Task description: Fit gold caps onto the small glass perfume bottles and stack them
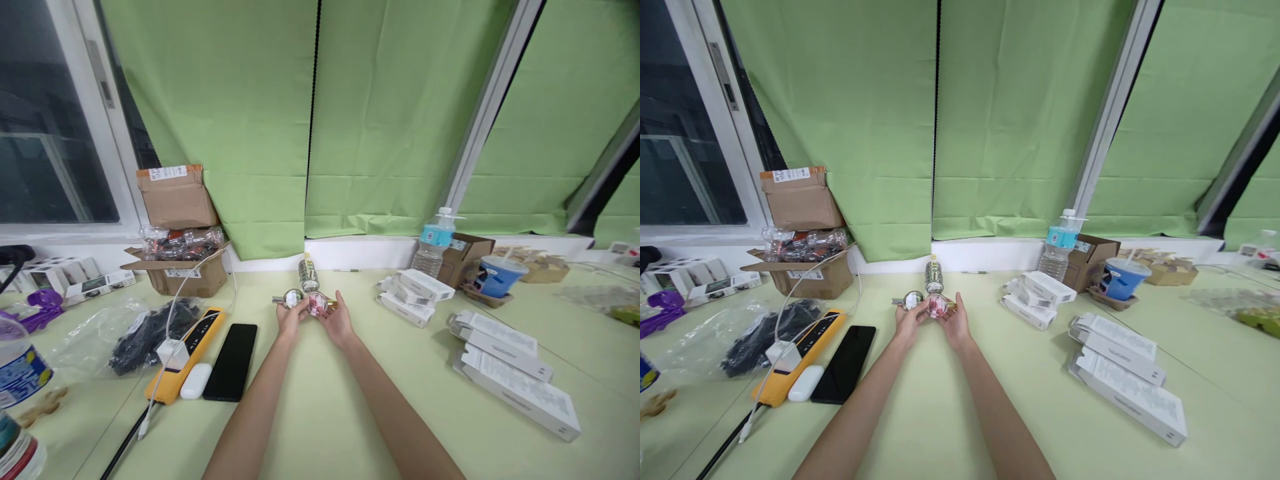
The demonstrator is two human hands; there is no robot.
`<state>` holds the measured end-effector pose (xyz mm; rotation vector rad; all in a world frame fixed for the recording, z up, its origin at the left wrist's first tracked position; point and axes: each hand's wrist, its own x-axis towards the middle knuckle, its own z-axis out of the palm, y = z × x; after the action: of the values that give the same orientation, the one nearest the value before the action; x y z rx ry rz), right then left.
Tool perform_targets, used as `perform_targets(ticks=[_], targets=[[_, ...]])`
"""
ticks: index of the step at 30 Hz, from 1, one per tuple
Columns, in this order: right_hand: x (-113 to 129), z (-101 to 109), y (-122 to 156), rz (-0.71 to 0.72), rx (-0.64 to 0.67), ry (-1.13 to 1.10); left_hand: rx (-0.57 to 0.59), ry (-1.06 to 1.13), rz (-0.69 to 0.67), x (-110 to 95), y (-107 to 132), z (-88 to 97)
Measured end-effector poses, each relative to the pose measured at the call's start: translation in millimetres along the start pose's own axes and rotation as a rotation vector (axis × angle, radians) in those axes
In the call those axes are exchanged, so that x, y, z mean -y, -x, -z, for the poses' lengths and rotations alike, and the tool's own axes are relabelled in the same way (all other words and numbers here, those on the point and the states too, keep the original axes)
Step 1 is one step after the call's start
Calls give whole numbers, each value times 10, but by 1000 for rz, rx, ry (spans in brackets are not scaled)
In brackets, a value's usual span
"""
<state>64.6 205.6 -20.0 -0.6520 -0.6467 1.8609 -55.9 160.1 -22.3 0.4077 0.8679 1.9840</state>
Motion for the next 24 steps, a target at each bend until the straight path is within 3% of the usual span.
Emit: perform_targets(ticks=[24], targets=[[-60, 17, 31, 113, 100, 91, 54, -54, -33, -92, 135, -58]])
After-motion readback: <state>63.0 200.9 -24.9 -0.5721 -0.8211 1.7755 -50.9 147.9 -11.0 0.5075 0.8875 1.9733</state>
